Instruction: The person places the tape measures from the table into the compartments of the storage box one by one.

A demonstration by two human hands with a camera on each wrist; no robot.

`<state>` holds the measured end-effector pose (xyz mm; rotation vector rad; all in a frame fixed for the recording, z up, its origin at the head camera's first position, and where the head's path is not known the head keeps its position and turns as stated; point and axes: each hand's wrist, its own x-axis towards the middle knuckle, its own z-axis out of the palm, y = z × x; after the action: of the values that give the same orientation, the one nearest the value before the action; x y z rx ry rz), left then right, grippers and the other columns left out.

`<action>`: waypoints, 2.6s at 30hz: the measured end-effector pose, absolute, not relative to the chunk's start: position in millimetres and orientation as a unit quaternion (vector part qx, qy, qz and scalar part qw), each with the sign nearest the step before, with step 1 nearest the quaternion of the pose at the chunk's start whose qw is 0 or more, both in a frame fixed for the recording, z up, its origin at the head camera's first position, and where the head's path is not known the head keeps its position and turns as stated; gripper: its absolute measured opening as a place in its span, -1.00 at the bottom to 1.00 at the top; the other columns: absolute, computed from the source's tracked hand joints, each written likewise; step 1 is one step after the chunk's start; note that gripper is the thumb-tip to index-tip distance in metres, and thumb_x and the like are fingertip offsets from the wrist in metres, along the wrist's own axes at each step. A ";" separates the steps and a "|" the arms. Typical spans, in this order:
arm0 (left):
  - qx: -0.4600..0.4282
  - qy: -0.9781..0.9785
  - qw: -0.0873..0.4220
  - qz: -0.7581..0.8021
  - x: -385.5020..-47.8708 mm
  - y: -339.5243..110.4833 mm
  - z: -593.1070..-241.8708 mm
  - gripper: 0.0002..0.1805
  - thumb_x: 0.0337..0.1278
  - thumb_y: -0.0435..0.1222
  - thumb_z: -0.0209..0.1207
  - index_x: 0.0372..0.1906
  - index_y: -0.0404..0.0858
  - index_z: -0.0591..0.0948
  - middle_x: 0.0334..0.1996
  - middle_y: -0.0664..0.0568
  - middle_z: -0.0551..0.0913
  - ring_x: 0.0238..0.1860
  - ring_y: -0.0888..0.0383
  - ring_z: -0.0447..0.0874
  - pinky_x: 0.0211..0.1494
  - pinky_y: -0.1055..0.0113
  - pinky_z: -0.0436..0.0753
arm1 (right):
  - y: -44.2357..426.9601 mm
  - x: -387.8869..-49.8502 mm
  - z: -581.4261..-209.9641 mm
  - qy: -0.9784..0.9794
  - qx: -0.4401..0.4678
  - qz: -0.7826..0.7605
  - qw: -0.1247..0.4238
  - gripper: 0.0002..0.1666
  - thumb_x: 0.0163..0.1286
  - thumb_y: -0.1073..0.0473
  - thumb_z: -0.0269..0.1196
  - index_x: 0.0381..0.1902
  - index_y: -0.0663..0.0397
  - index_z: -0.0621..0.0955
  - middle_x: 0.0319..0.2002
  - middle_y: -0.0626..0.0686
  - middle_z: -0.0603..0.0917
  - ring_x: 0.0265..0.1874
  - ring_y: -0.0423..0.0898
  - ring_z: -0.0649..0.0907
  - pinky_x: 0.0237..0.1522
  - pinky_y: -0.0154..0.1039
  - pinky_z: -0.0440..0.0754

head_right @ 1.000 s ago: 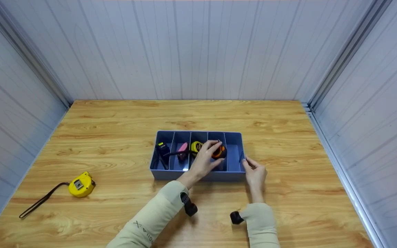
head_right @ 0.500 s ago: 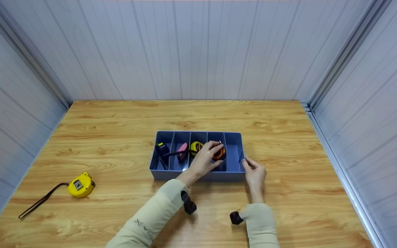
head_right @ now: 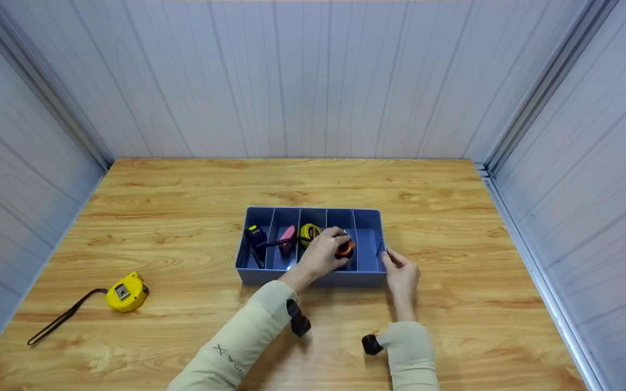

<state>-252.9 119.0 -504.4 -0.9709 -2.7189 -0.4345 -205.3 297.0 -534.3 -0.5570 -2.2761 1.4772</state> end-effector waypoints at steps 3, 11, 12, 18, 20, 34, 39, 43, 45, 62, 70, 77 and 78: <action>-0.334 -0.927 0.110 -0.131 -253.3 120.2 -504.3 -0.53 -0.18 -0.09 0.32 -0.10 -0.22 0.61 -0.17 0.03 0.52 -0.15 0.14 0.45 -0.02 0.40 0.42 | 297.1 -205.5 -535.1 -0.804 -0.194 0.528 0.192 -0.69 0.12 0.21 0.26 -0.18 0.26 0.63 -0.24 0.16 0.63 -0.45 -0.58 0.48 -0.36 -0.62 0.43; -0.339 -0.930 0.113 -0.088 -253.7 122.7 -504.7 -0.63 -0.26 -0.05 0.35 -0.28 -0.17 0.66 -0.30 0.08 0.55 -0.19 0.15 0.49 -0.03 0.38 0.41 | 297.8 -205.7 -535.8 -0.806 -0.189 0.526 0.193 -0.70 0.13 0.23 0.25 -0.18 0.28 0.63 -0.21 0.19 0.61 -0.45 -0.58 0.48 -0.35 -0.62 0.43; -0.340 -0.930 0.112 -0.088 -253.6 122.6 -504.4 -0.65 -0.25 -0.06 0.34 -0.30 -0.16 0.66 -0.30 0.09 0.55 -0.19 0.15 0.49 -0.03 0.38 0.41 | 297.7 -205.6 -535.6 -0.807 -0.188 0.526 0.193 -0.69 0.13 0.22 0.25 -0.17 0.28 0.63 -0.21 0.19 0.61 -0.45 -0.58 0.47 -0.35 -0.62 0.43; -0.343 -0.925 0.119 -0.109 -252.3 121.2 -504.4 -0.75 -0.14 -0.11 0.29 -0.33 -0.15 0.66 -0.30 0.10 0.55 -0.21 0.18 0.50 -0.04 0.39 0.42 | 298.1 -205.7 -534.9 -0.809 -0.193 0.522 0.188 -0.69 0.13 0.21 0.26 -0.17 0.25 0.63 -0.20 0.21 0.60 -0.46 -0.59 0.47 -0.35 -0.62 0.43; -0.344 -0.922 0.128 -0.120 -252.1 120.7 -505.0 -0.77 -0.09 -0.14 0.26 -0.31 -0.17 0.66 -0.29 0.10 0.56 -0.20 0.18 0.50 -0.04 0.39 0.43 | 298.3 -206.0 -534.9 -0.809 -0.195 0.522 0.186 -0.69 0.13 0.20 0.26 -0.17 0.25 0.63 -0.19 0.20 0.60 -0.45 -0.58 0.47 -0.34 -0.62 0.43; -0.349 -0.905 0.181 -0.163 -246.1 114.5 -497.3 -0.81 0.05 -0.19 0.16 -0.26 -0.18 0.65 -0.27 0.09 0.58 -0.21 0.20 0.51 -0.09 0.44 0.46 | 296.8 -205.6 -532.8 -0.813 -0.217 0.512 0.174 -0.67 0.12 0.14 0.27 -0.17 0.20 0.64 -0.21 0.19 0.62 -0.44 -0.50 0.49 -0.36 -0.61 0.42; -0.349 -0.902 0.190 -0.170 -243.4 110.5 -493.1 -0.79 0.05 -0.20 0.16 -0.22 -0.19 0.64 -0.26 0.09 0.59 -0.20 0.20 0.52 -0.06 0.43 0.45 | 296.6 -205.2 -532.4 -0.809 -0.217 0.516 0.178 -0.68 0.11 0.16 0.28 -0.18 0.22 0.64 -0.22 0.21 0.62 -0.43 -0.45 0.52 -0.38 -0.62 0.43; -0.349 -0.900 0.187 -0.183 -241.2 106.7 -490.3 -0.77 0.03 -0.22 0.18 -0.19 -0.22 0.63 -0.25 0.06 0.59 -0.19 0.18 0.53 -0.01 0.42 0.44 | 296.6 -205.3 -533.4 -0.801 -0.223 0.524 0.186 -0.69 0.08 0.19 0.29 -0.19 0.22 0.64 -0.25 0.17 0.63 -0.42 -0.46 0.52 -0.38 -0.63 0.42; -0.347 -0.901 0.181 -0.189 -240.2 104.6 -489.2 -0.75 0.02 -0.23 0.18 -0.18 -0.23 0.62 -0.23 0.04 0.59 -0.18 0.17 0.53 -0.02 0.42 0.45 | 296.6 -205.3 -533.8 -0.798 -0.222 0.528 0.189 -0.69 0.08 0.21 0.29 -0.20 0.24 0.64 -0.26 0.17 0.63 -0.44 -0.49 0.51 -0.38 -0.63 0.42; -0.337 -0.908 0.161 -0.192 -232.7 81.3 -479.2 -0.67 -0.01 -0.22 0.19 -0.09 -0.26 0.58 -0.19 0.00 0.57 -0.13 0.13 0.52 -0.06 0.39 0.48 | 297.2 -204.6 -532.4 -0.809 -0.216 0.518 0.173 -0.67 0.12 0.15 0.27 -0.17 0.21 0.64 -0.21 0.19 0.62 -0.47 -0.59 0.45 -0.33 -0.61 0.41; -0.333 -0.914 0.147 -0.177 -230.0 67.7 -474.2 -0.61 -0.01 -0.21 0.20 -0.03 -0.27 0.55 -0.10 -0.03 0.55 -0.06 0.11 0.49 0.00 0.36 0.45 | 298.1 -205.0 -533.1 -0.809 -0.206 0.522 0.175 -0.68 0.13 0.20 0.26 -0.15 0.24 0.62 -0.18 0.20 0.60 -0.43 -0.57 0.46 -0.33 -0.63 0.42; -0.327 -0.918 0.135 -0.176 -227.0 51.4 -473.2 -0.58 0.01 -0.19 0.19 0.01 -0.26 0.52 -0.09 -0.03 0.54 -0.05 0.11 0.48 -0.03 0.36 0.48 | 298.5 -205.0 -532.6 -0.814 -0.219 0.513 0.166 -0.66 0.12 0.16 0.26 -0.15 0.21 0.63 -0.18 0.18 0.60 -0.22 -0.23 0.56 -0.31 -0.61 0.41; -0.327 -0.918 0.136 -0.177 -226.6 49.0 -473.0 -0.57 0.01 -0.19 0.20 0.01 -0.27 0.52 -0.10 -0.03 0.54 -0.06 0.11 0.48 -0.04 0.35 0.48 | 298.7 -205.2 -532.6 -0.815 -0.218 0.511 0.163 -0.66 0.13 0.15 0.26 -0.14 0.21 0.63 -0.17 0.18 0.60 -0.19 -0.17 0.56 -0.30 -0.60 0.41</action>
<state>-226.6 49.0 -473.0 -0.9473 -2.6595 -0.5114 -205.2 298.7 -532.6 -0.6232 -2.3258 1.4572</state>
